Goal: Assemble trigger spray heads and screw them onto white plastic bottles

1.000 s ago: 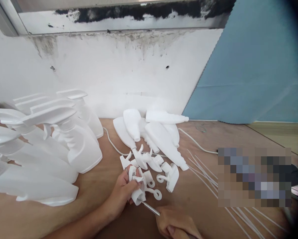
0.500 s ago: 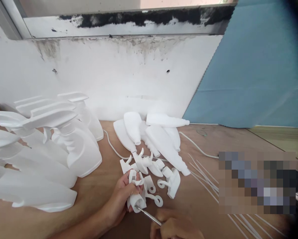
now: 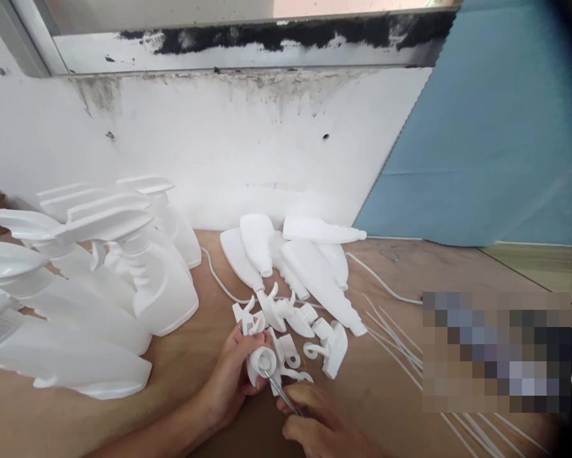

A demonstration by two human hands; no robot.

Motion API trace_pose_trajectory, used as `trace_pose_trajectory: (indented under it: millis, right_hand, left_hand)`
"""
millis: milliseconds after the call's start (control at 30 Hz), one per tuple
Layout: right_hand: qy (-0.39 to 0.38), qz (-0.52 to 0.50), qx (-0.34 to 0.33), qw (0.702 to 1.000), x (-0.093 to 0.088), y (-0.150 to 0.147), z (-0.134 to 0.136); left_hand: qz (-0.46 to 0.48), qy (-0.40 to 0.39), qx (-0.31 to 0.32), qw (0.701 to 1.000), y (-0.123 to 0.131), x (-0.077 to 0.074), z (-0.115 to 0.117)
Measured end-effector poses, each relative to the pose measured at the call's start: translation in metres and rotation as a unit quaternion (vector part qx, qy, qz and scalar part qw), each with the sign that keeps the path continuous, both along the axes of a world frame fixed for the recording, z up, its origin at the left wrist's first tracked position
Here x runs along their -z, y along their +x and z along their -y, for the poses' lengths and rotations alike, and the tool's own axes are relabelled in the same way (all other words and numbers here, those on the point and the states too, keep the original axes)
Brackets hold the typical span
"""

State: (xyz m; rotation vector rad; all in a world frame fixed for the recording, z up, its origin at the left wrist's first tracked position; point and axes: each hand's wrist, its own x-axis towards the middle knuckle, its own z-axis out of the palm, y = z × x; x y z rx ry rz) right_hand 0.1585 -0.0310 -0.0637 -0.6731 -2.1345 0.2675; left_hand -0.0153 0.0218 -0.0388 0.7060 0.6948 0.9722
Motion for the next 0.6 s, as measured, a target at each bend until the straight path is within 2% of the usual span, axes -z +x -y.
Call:
trace_pose_trajectory:
  millis: [167, 333, 467, 600]
  right_hand:
    - [-0.003, 0.018, 0.035, 0.999, -0.001, 0.001, 0.001]
    - [-0.053, -0.018, 0.076, 0.996, -0.011, 0.006, 0.001]
    - [-0.114, -0.051, 0.107, 0.986, -0.019, 0.008, 0.003]
    - [-0.099, -0.07, 0.107, 0.987, -0.022, 0.007, 0.007]
  left_hand:
    - [-0.007, 0.016, -0.017, 1.0, 0.001, -0.002, 0.002]
    - [-0.009, 0.051, -0.077, 0.996, -0.001, 0.004, 0.001]
    - [-0.026, 0.121, -0.105, 0.987, -0.002, 0.009, 0.003]
    - [-0.091, 0.2, -0.111, 0.969, -0.008, 0.007, 0.006]
